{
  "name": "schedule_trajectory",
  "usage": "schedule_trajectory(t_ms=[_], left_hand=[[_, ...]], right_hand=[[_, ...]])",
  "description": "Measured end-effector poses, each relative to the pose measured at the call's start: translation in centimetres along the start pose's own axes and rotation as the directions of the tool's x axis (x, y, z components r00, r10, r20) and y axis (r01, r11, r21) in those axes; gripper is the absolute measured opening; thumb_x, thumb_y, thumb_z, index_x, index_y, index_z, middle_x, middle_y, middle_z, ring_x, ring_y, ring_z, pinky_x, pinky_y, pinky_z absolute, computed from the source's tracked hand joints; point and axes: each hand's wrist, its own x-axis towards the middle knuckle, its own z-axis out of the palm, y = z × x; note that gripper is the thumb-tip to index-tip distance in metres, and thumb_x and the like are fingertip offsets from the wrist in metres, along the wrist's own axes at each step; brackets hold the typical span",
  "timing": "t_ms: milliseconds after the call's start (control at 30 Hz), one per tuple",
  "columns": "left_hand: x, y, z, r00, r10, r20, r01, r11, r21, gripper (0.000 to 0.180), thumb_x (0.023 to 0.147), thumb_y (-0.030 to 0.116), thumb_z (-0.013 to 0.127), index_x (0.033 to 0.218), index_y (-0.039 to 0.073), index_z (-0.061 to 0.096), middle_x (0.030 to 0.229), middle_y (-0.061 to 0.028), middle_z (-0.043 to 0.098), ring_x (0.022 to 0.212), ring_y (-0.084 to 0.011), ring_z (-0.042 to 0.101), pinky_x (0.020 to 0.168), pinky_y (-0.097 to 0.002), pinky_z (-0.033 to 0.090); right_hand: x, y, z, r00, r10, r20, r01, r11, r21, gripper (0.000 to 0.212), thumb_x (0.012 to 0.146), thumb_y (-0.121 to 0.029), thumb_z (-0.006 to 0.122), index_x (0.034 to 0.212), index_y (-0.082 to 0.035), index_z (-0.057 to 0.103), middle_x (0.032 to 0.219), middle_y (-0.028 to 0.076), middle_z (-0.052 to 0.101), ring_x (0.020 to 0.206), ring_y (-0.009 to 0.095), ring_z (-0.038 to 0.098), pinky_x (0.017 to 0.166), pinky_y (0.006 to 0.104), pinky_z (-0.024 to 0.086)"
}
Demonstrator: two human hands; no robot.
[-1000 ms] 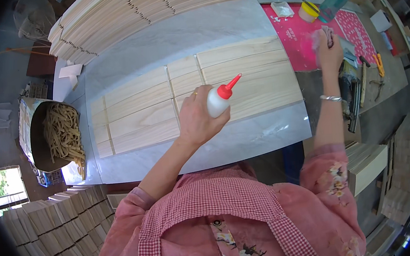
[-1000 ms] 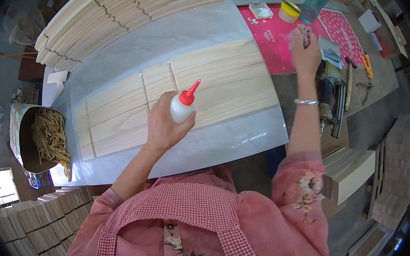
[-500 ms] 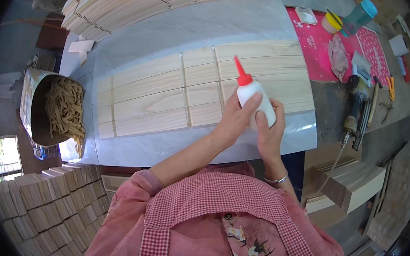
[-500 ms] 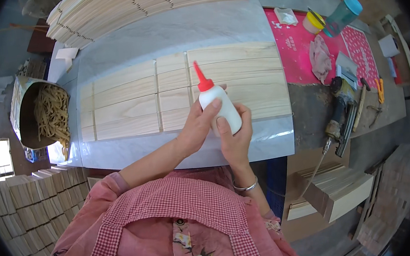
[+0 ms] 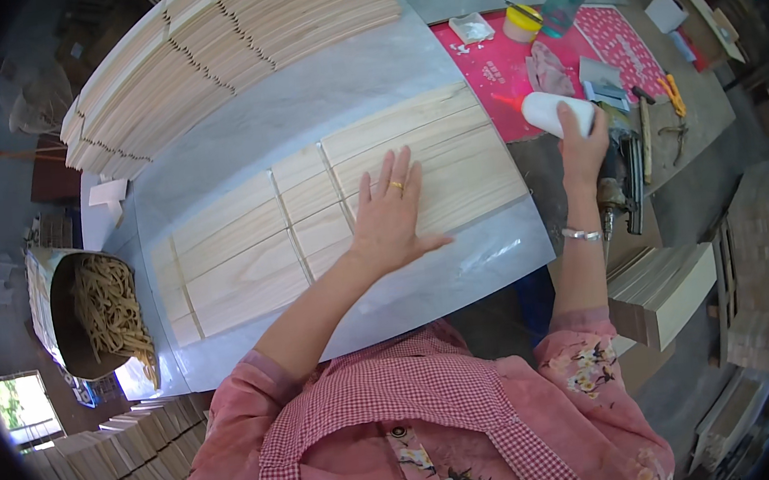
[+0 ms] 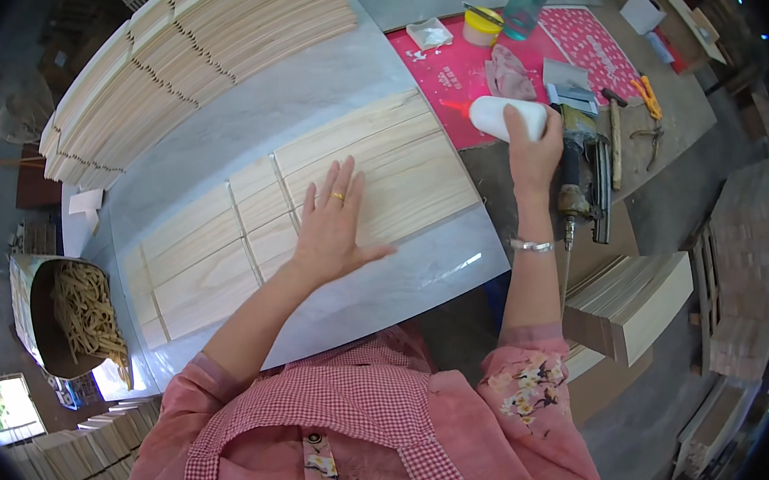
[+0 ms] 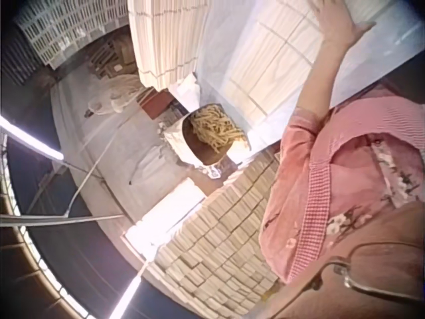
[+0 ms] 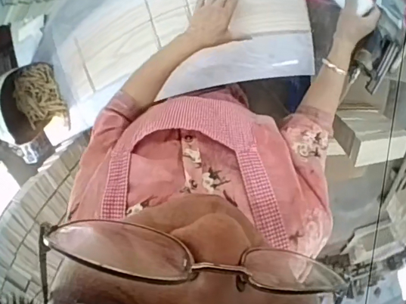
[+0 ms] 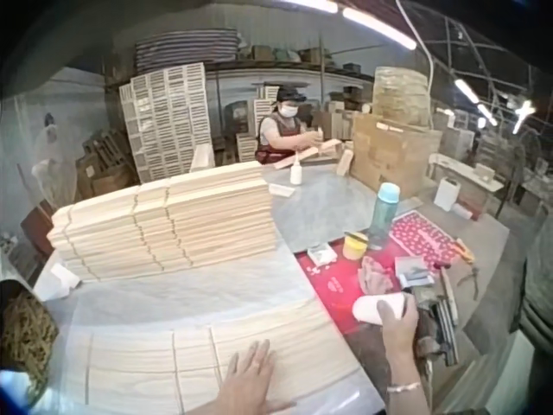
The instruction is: Assembling and gluing small wooden components to form drawer-like boxes at a production workstation.
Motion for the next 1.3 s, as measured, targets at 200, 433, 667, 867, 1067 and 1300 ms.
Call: schedule_trajectory(t_ms=[200,433,667,867,1067,1300], left_hand=[[4.8,-0.9,-1.5,0.977,-0.107,0.185,0.077,0.984,0.163,0.126,0.061,0.070,0.081,0.152,-0.001,0.030,0.164,-0.0229,0.018,0.153,-0.0394,0.015,0.118,-0.0614,0.020],[6.0,-1.6,-1.3,0.947,-0.119,0.297,0.070,0.983,0.171,0.135,0.053,0.072,0.083,0.153,-0.001,0.029,0.163,-0.0246,0.020,0.152,-0.0412,0.015,0.118,-0.0627,0.021],[6.0,-1.6,-1.3,0.950,-0.107,0.292,0.059,0.984,0.169,0.134,0.054,0.072,0.083,0.152,-0.002,0.031,0.161,-0.0264,0.023,0.152,-0.0428,0.015,0.118,-0.0636,0.020],[6.0,-1.5,-1.3,0.951,-0.110,0.290,0.061,0.983,0.173,0.134,0.054,0.072,0.083,0.152,-0.002,0.030,0.161,-0.0252,0.023,0.152,-0.0415,0.016,0.118,-0.0632,0.020],[5.9,-1.6,-1.3,0.952,-0.113,0.284,0.062,0.981,0.184,0.134,0.054,0.072,0.083,0.153,-0.001,0.030,0.162,-0.0243,0.023,0.152,-0.0403,0.016,0.118,-0.0628,0.021],[5.9,-1.4,-1.1,0.951,-0.132,0.279,0.074,0.975,0.210,0.136,0.051,0.073,0.084,0.154,0.003,0.029,0.163,-0.0210,0.022,0.152,-0.0374,0.018,0.117,-0.0611,0.023]], right_hand=[[2.7,1.5,3.7,0.959,0.282,0.012,-0.281,0.954,0.102,0.053,0.087,-0.041,0.072,0.112,0.005,0.062,0.103,0.019,0.066,0.086,0.026,0.063,0.077,0.0363,0.053],[4.0,2.0,6.3,0.959,0.284,0.015,-0.285,0.957,0.056,0.057,0.086,-0.043,0.072,0.110,0.008,0.063,0.101,0.020,0.067,0.086,0.028,0.064,0.076,0.0375,0.054],[4.3,2.6,6.7,0.937,0.345,0.063,-0.348,0.936,0.055,0.056,0.086,-0.043,0.071,0.110,0.008,0.064,0.100,0.022,0.067,0.086,0.030,0.064,0.076,0.0379,0.054],[4.8,3.4,6.6,0.940,0.337,0.042,-0.338,0.941,0.009,0.055,0.085,-0.040,0.071,0.111,0.008,0.065,0.101,0.022,0.067,0.086,0.031,0.065,0.077,0.0378,0.054],[4.5,2.8,5.8,0.931,0.361,0.062,-0.364,0.931,0.036,0.053,0.084,-0.037,0.071,0.112,0.008,0.065,0.101,0.022,0.068,0.087,0.031,0.065,0.078,0.0377,0.054],[3.8,3.2,4.2,0.924,0.376,0.072,-0.379,0.925,0.040,0.052,0.083,-0.036,0.071,0.111,0.007,0.065,0.100,0.020,0.069,0.088,0.030,0.065,0.078,0.0373,0.053]])
